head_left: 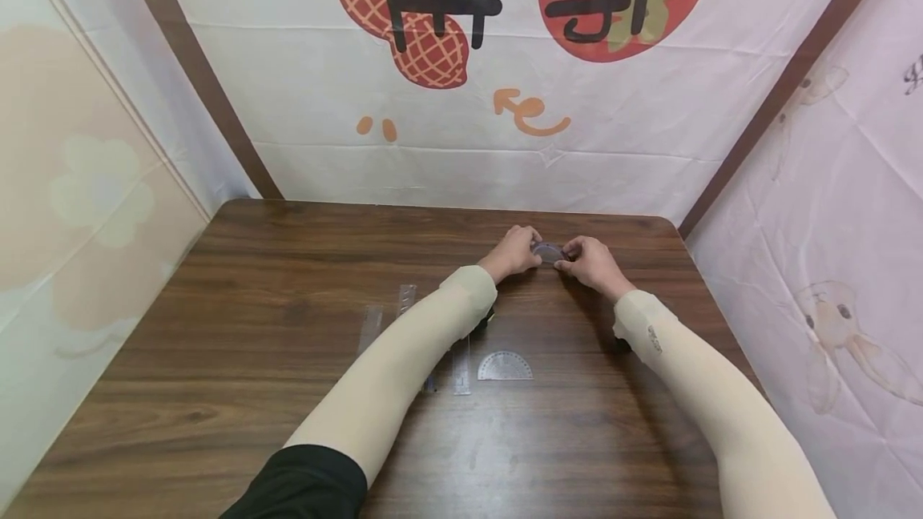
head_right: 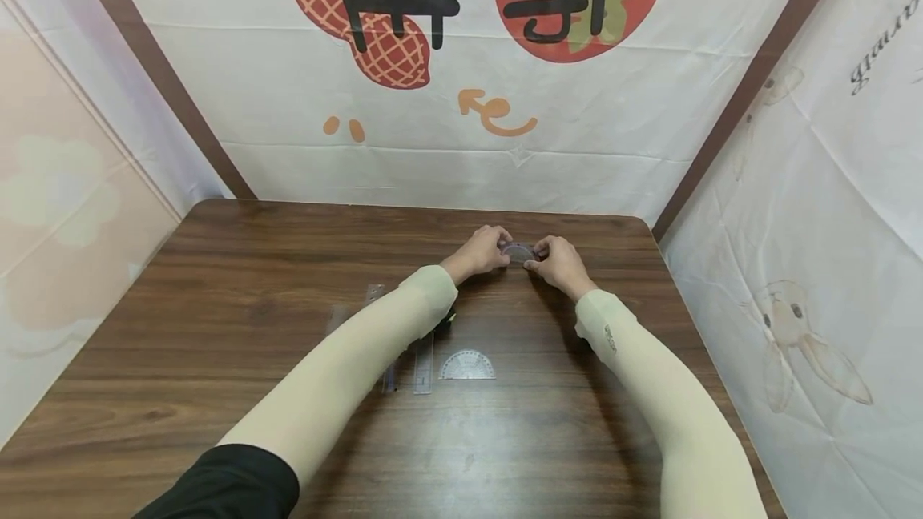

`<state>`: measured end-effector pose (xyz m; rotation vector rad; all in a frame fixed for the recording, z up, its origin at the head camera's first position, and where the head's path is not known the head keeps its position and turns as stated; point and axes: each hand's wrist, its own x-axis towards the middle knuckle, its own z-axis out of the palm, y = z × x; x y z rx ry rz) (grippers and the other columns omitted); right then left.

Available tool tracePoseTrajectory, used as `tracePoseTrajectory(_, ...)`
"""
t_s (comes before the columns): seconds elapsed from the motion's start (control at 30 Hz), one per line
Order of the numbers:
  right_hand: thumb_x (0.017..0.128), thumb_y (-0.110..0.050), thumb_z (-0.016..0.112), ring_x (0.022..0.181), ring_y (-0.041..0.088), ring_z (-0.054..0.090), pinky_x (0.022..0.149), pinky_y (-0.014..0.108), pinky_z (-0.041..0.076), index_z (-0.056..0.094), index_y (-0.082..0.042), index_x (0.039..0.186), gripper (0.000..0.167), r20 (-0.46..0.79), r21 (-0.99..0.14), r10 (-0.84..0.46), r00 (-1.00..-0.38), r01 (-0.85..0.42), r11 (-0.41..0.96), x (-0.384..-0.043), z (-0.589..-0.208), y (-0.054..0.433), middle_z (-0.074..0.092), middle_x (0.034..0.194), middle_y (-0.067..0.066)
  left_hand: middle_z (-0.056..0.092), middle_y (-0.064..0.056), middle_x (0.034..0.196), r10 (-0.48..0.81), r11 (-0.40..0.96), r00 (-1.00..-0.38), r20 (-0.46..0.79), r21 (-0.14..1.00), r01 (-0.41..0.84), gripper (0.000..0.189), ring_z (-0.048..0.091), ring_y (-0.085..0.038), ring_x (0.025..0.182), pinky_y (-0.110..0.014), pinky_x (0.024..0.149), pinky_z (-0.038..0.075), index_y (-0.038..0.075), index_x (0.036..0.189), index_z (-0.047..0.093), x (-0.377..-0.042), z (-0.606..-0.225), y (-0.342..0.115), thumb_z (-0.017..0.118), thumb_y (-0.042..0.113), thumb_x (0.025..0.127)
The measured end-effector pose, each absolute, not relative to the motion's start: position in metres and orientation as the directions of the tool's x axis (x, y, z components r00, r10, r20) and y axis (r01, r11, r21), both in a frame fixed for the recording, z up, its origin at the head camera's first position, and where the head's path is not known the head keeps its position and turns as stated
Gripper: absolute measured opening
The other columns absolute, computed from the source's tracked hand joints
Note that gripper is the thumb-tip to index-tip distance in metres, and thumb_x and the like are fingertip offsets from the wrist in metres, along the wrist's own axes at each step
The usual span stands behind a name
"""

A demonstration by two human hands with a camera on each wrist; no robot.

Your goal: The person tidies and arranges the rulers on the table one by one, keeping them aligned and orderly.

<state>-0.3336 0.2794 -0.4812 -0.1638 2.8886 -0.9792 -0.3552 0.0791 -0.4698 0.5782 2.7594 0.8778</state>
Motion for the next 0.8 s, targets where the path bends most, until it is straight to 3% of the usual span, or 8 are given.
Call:
tracePoseTrajectory(0.23,0.101,-0.025,0.079,0.095,0.028,0.071,0.086,0.044,0.056,0.068,-0.002,0.131,0.039,-0.057,-0.655,-0.134,-0.989,-0.064,0.753,-0.326,-0.477,0.276,0.073,0.121,0.017,0.061,-0.014,0.138,0.424,0.732,-0.905,-0.041,0.604,0.315,0.040,0.053,-0.026,0.128,-0.035,0.108,0.046,0.003,0.143,0.063,-0.352,-0.466,0.069,0.070,0.013,0.105)
tracePoseTrajectory(0.5,0.102,-0.026,0.078,0.090,0.025,0.066,0.077,0.037,0.053,0.068,-0.005,0.142,0.046,-0.008,-0.640,-0.231,-0.973,-0.172,0.749,-0.321,-0.479,0.273,0.073,0.117,0.015,0.063,-0.014,0.135,0.435,0.704,-0.900,-0.015,0.629,0.330,0.041,0.055,-0.026,0.126,-0.036,0.107,0.048,0.003,0.143,0.063,-0.342,-0.464,0.055,0.070,0.014,0.104)
tracePoseTrajectory(0.8,0.099,-0.023,0.081,0.097,0.028,0.059,0.081,0.041,0.050,0.073,-0.001,0.134,0.042,0.042,-0.599,-0.304,-0.952,-0.267,0.754,-0.311,-0.475,0.264,0.065,0.123,0.018,0.058,-0.018,0.138,0.473,0.660,-0.881,-0.012,0.667,0.346,0.043,0.065,-0.026,0.118,-0.033,0.102,0.054,0.000,0.144,0.062,-0.324,-0.464,0.035,0.071,0.013,0.105)
